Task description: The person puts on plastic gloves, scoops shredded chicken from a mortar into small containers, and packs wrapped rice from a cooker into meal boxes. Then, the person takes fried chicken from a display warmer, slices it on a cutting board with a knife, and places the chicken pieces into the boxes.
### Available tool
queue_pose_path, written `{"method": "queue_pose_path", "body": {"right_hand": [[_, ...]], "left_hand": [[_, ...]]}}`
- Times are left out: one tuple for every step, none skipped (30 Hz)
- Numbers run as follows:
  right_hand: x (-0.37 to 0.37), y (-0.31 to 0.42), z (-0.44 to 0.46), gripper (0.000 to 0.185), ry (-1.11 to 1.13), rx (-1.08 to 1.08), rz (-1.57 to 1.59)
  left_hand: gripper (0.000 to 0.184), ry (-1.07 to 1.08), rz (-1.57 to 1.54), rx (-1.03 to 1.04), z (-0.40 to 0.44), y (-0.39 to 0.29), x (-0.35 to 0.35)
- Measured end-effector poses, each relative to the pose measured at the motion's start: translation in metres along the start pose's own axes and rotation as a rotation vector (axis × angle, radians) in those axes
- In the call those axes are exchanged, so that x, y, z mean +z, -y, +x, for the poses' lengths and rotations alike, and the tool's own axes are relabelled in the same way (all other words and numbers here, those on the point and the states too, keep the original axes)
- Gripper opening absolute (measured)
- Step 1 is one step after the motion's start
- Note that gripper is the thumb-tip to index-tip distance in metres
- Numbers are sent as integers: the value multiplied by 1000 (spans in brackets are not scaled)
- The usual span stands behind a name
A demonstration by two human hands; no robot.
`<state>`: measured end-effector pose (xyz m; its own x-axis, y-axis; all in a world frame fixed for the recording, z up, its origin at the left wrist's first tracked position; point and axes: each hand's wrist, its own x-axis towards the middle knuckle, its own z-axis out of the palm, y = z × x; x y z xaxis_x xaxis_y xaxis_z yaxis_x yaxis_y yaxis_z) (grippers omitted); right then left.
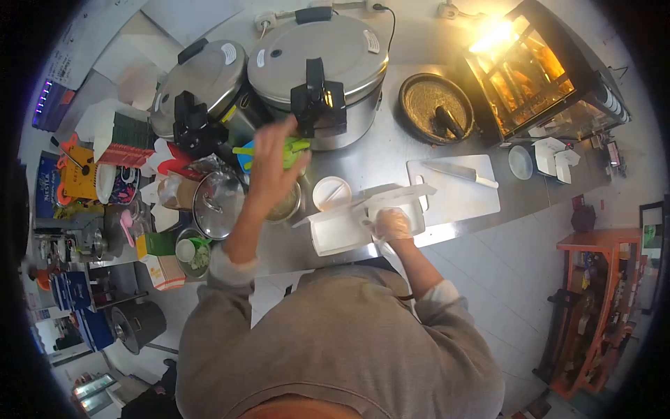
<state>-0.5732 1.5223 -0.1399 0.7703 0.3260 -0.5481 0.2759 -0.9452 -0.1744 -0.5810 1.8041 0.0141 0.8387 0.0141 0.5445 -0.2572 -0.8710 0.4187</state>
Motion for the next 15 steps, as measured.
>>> {"method": "queue_pose_path", "body": {"right_hand": [[-9,-12,1,70,4,-40,21],[-32,-16,-8,69,34,-31,63],[-59,-20,-17,68,61,-23,100],[-75,-28,-22,62,-16,-12,142],[-84,-38,-30,57,-91,-3,186],[-90,-50,-33,52,-162,5,232],[-93,-66,-32,47,-244,-14,251],[-95,-85,-32,42,-321,-30,273],[-97,-102,-33,37,-396,-46,296],[-99,-116,-34,33,-444,-51,297],[-105,-129,-38,30,-492,-54,296],[-111,-139,-40,31,-433,29,310],[-116,-149,-37,31,-433,15,333],[-122,-157,-34,31,-430,3,352],[-127,-161,-30,31,-425,-11,370]], "left_hand": [[66,-9,60,-52,27,15,16],[72,-23,119,-104,46,27,32],[75,50,-24,-164,62,35,41],[79,121,-166,-222,77,41,50],[82,195,-308,-279,88,45,56],[92,218,-251,-190,95,52,56],[95,202,-420,-173,100,61,60],[98,192,-590,-156,101,70,67],[102,183,-760,-142,105,70,68],[107,153,-875,-184,108,69,70],[106,146,-953,-226,112,62,64],[105,136,-1030,-262,123,55,53],[103,126,-1107,-289,140,48,40],[107,125,-1237,-258,161,39,19],[107,102,-989,-76,187,33,2]]}}
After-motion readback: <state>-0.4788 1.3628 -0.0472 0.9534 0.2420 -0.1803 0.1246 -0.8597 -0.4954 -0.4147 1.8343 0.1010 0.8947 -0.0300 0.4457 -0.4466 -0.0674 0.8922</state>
